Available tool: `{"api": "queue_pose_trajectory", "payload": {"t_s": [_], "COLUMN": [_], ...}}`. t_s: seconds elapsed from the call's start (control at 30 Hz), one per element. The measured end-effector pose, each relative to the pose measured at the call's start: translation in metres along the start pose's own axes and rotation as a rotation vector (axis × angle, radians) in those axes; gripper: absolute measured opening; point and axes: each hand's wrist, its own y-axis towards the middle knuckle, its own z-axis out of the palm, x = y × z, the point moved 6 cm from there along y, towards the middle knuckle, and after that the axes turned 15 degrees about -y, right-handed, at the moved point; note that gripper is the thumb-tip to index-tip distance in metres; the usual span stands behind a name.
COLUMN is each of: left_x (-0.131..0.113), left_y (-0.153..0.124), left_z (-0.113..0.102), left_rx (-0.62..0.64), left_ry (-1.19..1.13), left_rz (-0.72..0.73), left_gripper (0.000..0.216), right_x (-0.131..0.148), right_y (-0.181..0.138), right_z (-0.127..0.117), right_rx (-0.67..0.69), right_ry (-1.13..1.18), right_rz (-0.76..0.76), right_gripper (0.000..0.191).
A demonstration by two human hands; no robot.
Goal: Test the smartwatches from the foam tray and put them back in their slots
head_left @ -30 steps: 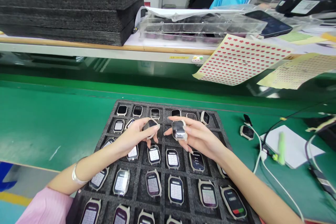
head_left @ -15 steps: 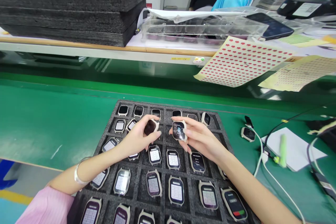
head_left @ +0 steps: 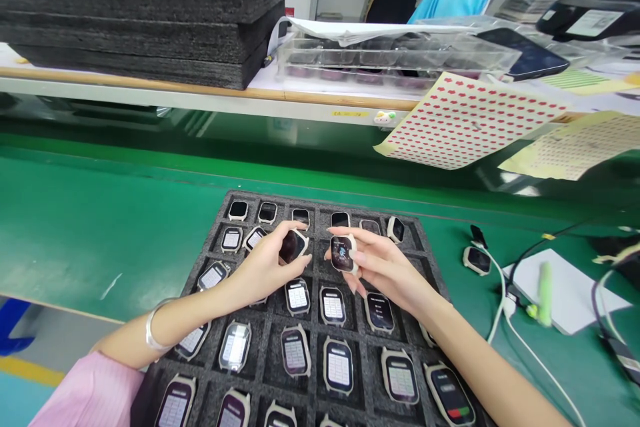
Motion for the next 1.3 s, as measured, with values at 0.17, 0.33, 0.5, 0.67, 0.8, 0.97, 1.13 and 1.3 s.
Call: {"api": "queue_pose_trajectory", "payload": {"t_s": [0.17,0.33,0.5,0.67,0.8,0.97,1.13,1.3], "left_x": [0.004,0.002,-0.004,-0.004,-0.007,-0.008,-0.010,-0.013], "left_y": [0.000,0.001,0.001,0.000,-0.003,-0.003,-0.004,-0.004], "left_z": [0.002,0.003,0.002,0.001,0.004,0.003,-0.002,0.000], "left_rx": [0.015,0.031,0.058,0.048,0.094,0.089,0.059,0.075], "left_ry": [-0.065,-0.090,-0.008,-0.039,-0.077,-0.080,-0.070,-0.060], "left_rz": [-0.021,-0.006,0.053,0.022,0.053,0.069,0.077,0.098], "left_gripper": [0.044,0.043,0.038,0.043,0.040,0.042,0.042,0.039], "right_x": [0.000,0.001,0.000,0.001,0.004,0.007,0.006,0.008], "right_y": [0.000,-0.001,-0.002,-0.004,-0.004,-0.005,-0.008,-0.007], "right_z": [0.001,0.003,0.009,0.011,0.007,0.005,0.006,0.006], "right_rx": [0.001,-0.003,0.022,0.019,-0.003,0.003,0.026,0.000], "right_ry": [0.008,-0.021,-0.060,-0.085,-0.099,-0.107,-0.122,-0.105], "right_rz": [0.000,-0.009,0.003,-0.008,-0.003,-0.006,0.012,-0.002], "right_gripper": [0.036,0.036,0.033,0.035,0.030,0.029,0.028,0.030]}}
